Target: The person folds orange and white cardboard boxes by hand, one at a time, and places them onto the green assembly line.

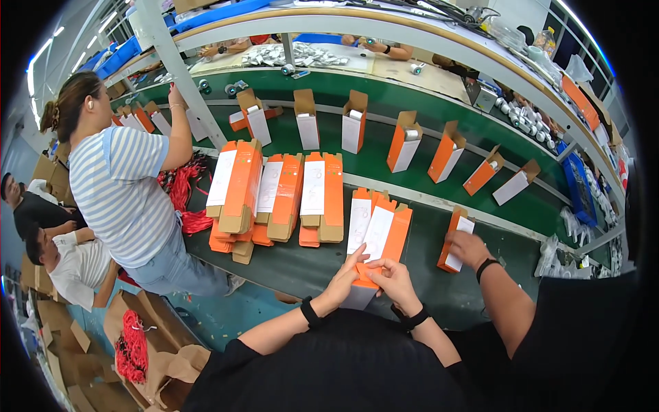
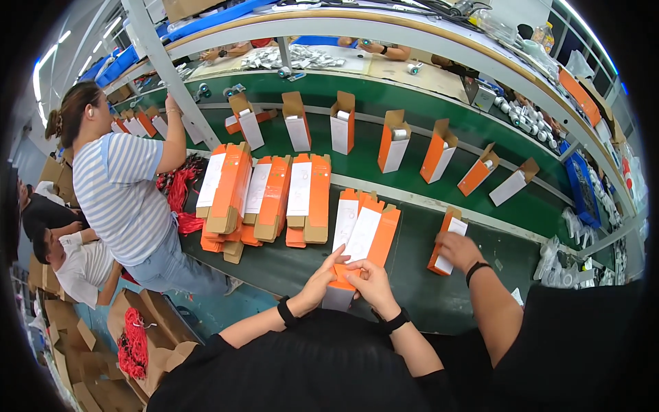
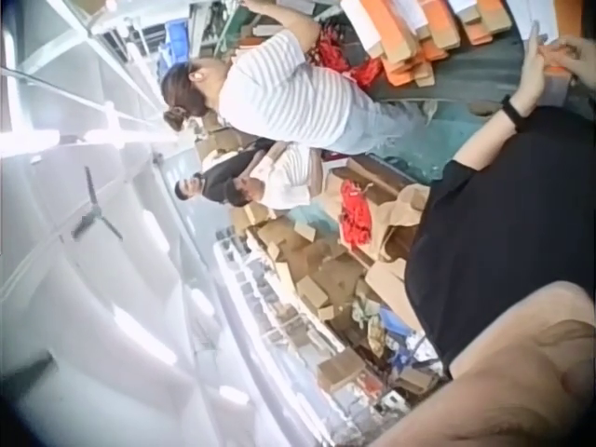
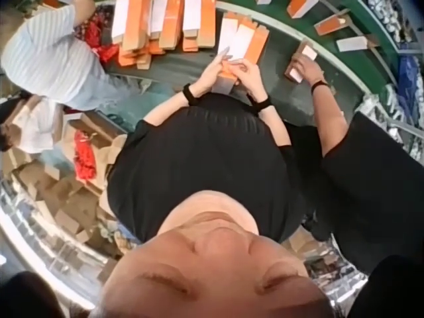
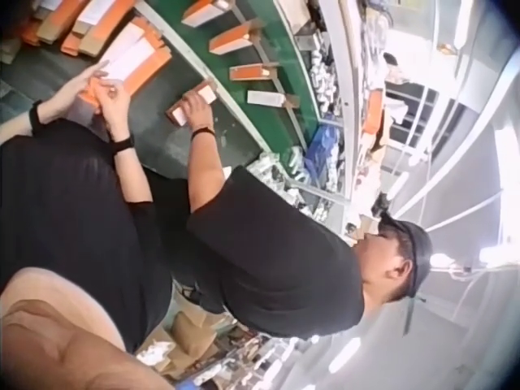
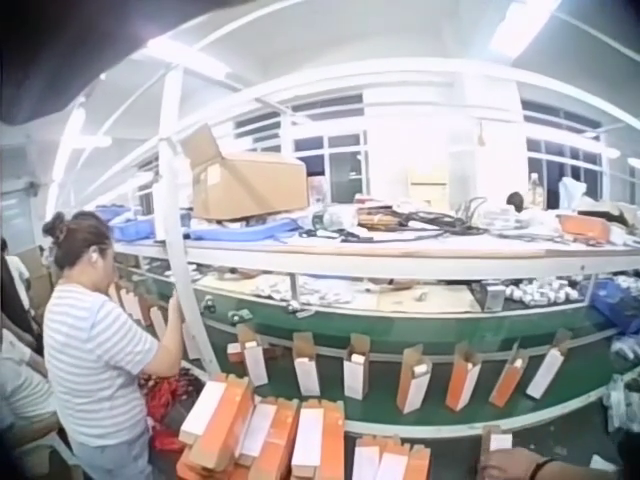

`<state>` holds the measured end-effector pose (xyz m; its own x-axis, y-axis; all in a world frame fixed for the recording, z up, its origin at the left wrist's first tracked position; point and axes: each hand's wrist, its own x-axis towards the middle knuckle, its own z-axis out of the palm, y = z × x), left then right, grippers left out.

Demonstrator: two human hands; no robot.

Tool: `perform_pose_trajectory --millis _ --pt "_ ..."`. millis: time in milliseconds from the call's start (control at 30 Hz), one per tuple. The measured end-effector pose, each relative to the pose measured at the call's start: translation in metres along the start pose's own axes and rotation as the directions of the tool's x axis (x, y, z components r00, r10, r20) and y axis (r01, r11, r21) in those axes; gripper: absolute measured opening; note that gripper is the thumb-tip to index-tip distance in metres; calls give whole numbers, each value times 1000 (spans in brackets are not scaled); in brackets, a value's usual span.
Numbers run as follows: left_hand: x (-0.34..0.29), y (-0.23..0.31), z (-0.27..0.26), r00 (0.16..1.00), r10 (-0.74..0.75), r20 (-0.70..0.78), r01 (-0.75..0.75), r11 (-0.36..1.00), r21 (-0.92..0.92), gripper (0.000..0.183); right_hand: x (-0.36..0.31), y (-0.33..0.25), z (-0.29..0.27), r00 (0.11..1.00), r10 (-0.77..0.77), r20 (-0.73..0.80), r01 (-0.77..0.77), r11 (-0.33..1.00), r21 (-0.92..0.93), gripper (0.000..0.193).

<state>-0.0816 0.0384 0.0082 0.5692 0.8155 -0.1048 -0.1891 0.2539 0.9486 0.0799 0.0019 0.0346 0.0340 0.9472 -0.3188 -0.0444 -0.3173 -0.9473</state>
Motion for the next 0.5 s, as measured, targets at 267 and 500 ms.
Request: perform_pose_trajectory --millis 267,500 --pt "-7 10 -11 979 -78 191 38 978 204 75 7 -33 -2 988 -32 151 103 865 -491 16" --pt "-16 20 -12 984 -93 154 3 866 500 72 0 -48 -9 955 114 273 16 901 -433 17"
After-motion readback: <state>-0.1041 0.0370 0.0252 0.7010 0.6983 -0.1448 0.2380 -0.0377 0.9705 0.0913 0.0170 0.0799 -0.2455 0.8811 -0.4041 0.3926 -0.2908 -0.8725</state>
